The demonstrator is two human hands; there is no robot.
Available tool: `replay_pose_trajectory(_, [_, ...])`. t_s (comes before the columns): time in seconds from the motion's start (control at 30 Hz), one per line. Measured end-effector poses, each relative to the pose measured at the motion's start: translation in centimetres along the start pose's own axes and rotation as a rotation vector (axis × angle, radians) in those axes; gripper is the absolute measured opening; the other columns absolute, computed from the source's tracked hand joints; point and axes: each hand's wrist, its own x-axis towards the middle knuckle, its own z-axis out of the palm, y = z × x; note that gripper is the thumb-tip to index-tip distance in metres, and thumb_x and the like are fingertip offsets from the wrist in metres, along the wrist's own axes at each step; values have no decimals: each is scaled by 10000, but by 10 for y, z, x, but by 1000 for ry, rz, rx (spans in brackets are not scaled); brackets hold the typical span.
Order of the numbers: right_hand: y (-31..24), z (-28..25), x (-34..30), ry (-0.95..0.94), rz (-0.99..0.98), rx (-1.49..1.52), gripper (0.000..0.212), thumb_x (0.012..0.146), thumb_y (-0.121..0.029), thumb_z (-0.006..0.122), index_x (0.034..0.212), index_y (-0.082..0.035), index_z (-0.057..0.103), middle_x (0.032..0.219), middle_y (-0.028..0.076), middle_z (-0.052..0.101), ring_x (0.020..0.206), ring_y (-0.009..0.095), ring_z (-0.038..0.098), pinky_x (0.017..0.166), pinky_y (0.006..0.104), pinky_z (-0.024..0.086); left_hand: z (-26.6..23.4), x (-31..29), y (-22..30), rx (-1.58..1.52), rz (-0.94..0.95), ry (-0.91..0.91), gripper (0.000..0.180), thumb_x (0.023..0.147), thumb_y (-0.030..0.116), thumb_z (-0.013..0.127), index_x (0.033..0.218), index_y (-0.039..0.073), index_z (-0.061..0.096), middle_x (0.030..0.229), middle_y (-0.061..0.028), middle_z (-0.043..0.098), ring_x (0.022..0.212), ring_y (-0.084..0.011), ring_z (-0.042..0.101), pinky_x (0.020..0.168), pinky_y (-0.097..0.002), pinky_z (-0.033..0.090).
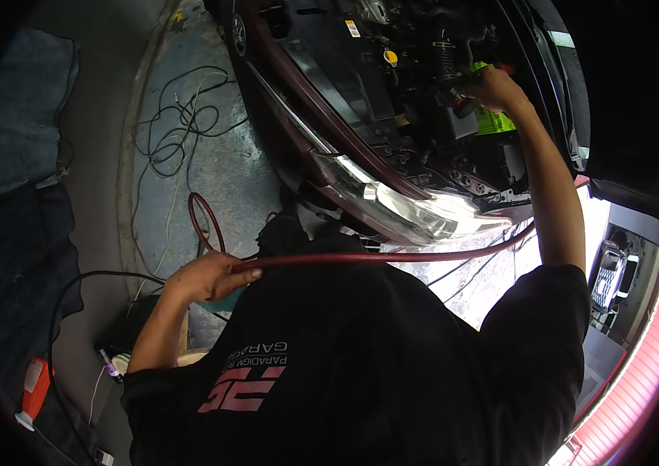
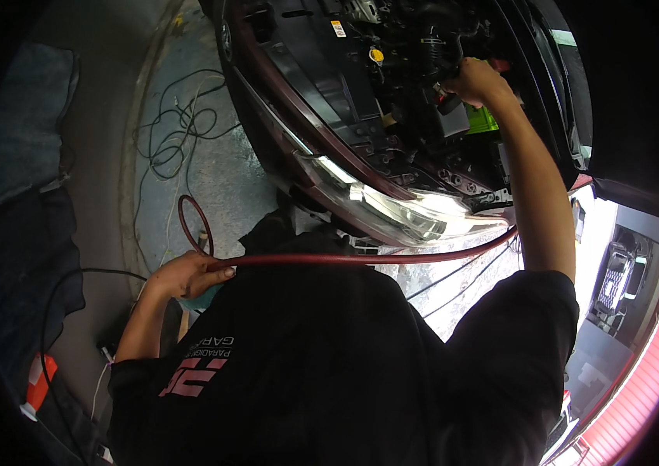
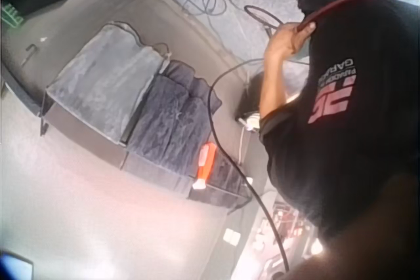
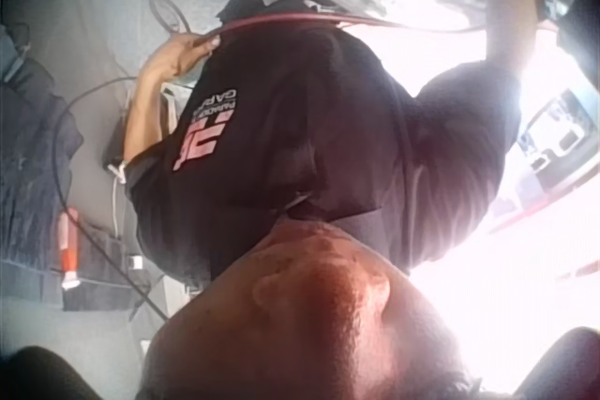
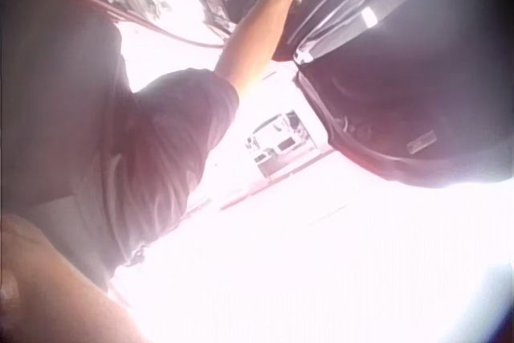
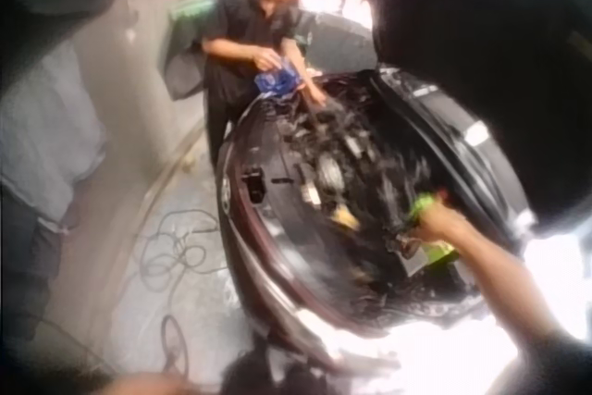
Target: The person wipes the engine bay of a maroon car with a green microfiber cloth and then uses a red air hose to blow out dust and debris from various components. A coworker is visible nearby using a blue blower.
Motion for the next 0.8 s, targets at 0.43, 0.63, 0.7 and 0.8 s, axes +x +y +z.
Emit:
replay_pose_trajectory(0.43, [3,13,-3,-49,-38,9,371,840,-328,739,1006,3,715,783,209,707,689,320,713,658,423,553,-1,-2,1,23,-3,-12,635,978,629,493,910,41,719,609,-85,560,608,-208,550,611,-378,450])
replay_pose_trajectory(0.63, [14,12,-20,-40,-1,-8,376,830,-351,749,960,2,731,804,213,712,778,339,718,729,429,555,-7,5,9,65,26,-32,638,973,635,497,887,42,716,611,-78,569,615,-204,566,628,-379,468])
replay_pose_trajectory(0.7, [16,11,-27,-33,-22,-27,382,828,-353,750,972,0,728,801,220,711,769,338,719,726,428,557,-6,6,11,80,15,-26,637,972,634,499,888,42,717,616,-78,577,622,-208,579,634,-382,474])
replay_pose_trajectory(0.8, [14,5,-44,-49,22,-14,402,828,-352,752,990,13,713,799,222,708,734,324,719,697,424,560,-8,8,12,108,20,-45,633,972,632,501,910,43,722,620,-83,585,631,-215,594,639,-385,479])
